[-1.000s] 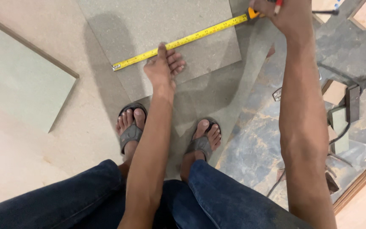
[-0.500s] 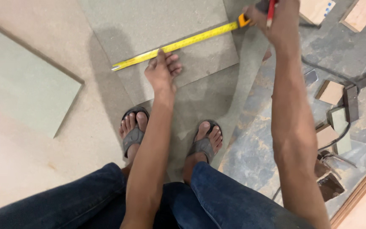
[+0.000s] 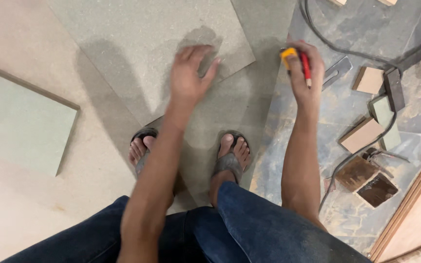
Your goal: The person measures a large rectangular tile on the floor using a tape measure and marks it with a red pencil. They also use a small wooden block as a guide to draw a straight line on the tile.
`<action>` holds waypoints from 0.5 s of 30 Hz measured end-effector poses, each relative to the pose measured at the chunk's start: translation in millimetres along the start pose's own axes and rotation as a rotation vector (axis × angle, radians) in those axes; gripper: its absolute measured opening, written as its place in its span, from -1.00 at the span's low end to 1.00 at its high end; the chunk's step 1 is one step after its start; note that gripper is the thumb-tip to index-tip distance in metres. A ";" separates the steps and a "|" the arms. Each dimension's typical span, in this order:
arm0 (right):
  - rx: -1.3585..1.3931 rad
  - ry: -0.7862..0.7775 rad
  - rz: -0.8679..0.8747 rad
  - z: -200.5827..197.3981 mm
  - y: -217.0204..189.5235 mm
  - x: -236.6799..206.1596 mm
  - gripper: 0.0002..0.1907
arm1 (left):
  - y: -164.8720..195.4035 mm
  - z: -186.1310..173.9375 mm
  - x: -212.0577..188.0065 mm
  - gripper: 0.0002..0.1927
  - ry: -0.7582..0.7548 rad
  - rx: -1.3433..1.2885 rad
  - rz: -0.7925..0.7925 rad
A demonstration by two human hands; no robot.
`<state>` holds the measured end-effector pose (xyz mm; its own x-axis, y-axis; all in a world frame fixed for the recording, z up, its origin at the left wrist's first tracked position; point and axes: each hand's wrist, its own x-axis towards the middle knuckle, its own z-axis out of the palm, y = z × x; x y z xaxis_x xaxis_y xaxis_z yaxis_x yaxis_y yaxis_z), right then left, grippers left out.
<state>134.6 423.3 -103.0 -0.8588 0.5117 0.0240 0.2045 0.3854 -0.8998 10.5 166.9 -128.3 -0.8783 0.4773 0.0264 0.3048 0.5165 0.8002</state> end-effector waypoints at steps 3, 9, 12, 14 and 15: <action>-0.194 0.154 0.080 -2.5 24.4 -10.7 -0.73 | -24.1 -22.2 11.7 -0.30 -0.181 0.301 0.148; -0.564 0.176 -0.034 10.8 45.0 -34.5 -0.51 | -44.8 -28.4 13.1 0.25 -0.462 0.546 0.289; -0.688 0.249 0.015 16.8 46.6 -32.9 -0.50 | -47.3 -24.5 6.6 0.27 -0.439 0.621 0.381; -0.767 0.324 0.056 20.3 44.7 -27.4 -0.53 | -49.8 -23.3 3.9 0.23 -0.372 0.640 0.435; -0.693 0.353 0.027 21.7 42.2 -23.7 -0.55 | -50.8 -22.4 3.5 0.23 -0.380 0.641 0.423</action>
<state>153.3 410.8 -151.0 -0.6723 0.6975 0.2479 0.5703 0.7015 -0.4273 -16.2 126.4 -155.4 -0.4955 0.8673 -0.0474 0.8291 0.4885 0.2718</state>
